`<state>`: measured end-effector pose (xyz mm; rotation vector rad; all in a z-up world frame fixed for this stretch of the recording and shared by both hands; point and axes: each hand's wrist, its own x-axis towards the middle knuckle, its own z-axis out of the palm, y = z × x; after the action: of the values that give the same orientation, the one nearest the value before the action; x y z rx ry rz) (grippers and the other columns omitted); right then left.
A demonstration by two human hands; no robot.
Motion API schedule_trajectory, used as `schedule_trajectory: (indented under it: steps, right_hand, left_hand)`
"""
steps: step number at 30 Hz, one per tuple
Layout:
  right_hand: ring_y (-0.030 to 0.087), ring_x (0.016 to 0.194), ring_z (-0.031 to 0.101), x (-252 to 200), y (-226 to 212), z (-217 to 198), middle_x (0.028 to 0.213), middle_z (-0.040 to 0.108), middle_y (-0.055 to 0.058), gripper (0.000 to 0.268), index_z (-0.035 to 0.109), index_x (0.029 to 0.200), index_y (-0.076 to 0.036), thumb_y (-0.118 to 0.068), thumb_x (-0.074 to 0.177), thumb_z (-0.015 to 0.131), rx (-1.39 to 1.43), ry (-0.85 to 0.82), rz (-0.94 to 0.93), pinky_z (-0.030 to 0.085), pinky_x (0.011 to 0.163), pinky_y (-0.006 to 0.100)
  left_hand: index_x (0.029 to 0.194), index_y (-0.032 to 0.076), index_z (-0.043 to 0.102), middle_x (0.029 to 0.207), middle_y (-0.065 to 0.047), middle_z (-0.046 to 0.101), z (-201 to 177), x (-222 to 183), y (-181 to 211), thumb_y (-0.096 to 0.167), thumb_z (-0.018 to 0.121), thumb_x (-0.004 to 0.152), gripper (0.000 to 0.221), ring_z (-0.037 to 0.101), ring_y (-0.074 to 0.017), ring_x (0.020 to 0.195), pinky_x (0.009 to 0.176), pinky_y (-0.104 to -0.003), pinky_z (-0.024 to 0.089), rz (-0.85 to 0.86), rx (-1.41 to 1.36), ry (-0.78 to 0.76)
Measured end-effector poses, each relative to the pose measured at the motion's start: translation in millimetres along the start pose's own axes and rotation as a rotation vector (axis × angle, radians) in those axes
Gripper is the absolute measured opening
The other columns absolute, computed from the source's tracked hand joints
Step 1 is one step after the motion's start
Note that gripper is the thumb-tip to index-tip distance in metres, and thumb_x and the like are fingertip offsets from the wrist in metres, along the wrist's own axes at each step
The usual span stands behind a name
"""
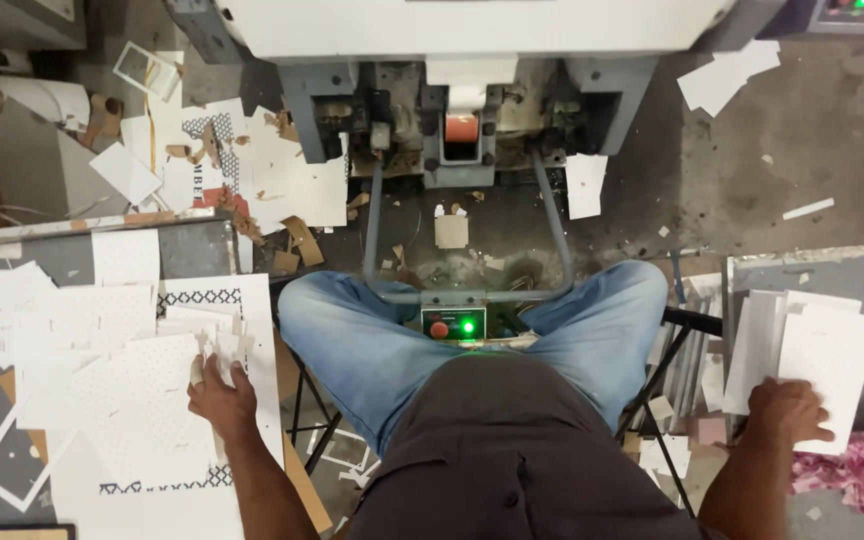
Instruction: Operating a manual hot foil or embossing press to process paper cards.
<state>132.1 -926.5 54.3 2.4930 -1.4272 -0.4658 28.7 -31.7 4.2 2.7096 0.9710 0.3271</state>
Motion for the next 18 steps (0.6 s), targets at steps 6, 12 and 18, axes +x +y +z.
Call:
schedule_trajectory:
  steps: [6, 12, 18]
  right_hand:
    - [0.030, 0.072, 0.075, 17.0, 27.9, 26.5, 0.088, 0.077, 0.019, 0.045, 0.075, 0.087, 0.000, -0.031, 0.112, 0.055, -0.161, -0.013, -0.021, 0.047, 0.090, 0.049]
    - [0.030, 0.078, 0.070, 13.4, 27.8, 25.7, 0.094, 0.077, 0.018, 0.040, 0.080, 0.092, -0.002, -0.032, 0.110, 0.060, -0.249, 0.227, -0.134, 0.049, 0.089, 0.049]
    - [0.036, 0.099, 0.064, -7.4, 33.5, 15.4, 0.111, 0.069, 0.023, 0.020, 0.073, 0.119, -0.003, -0.012, 0.106, 0.061, 0.045, 0.185, -0.168, 0.051, 0.085, 0.050]
  left_hand:
    - [0.138, 0.005, 0.063, 0.157, -0.019, 0.052, -2.5, 25.6, 33.7, 0.023, 0.067, 0.099, 0.043, 0.048, -0.0417, 0.133, 0.112, -0.059, 0.032, 0.108, -0.049, 0.003]
    - [0.138, 0.005, 0.064, 0.157, -0.017, 0.052, -8.5, 38.7, 64.9, 0.020, 0.070, 0.096, 0.044, 0.047, -0.0415, 0.132, 0.112, -0.058, 0.032, 0.119, -0.093, -0.018]
    - [0.137, 0.005, 0.065, 0.157, -0.014, 0.052, -7.9, 51.0, 91.0, 0.017, 0.070, 0.095, 0.044, 0.044, -0.0429, 0.137, 0.118, -0.060, 0.027, 0.166, -0.107, -0.065]
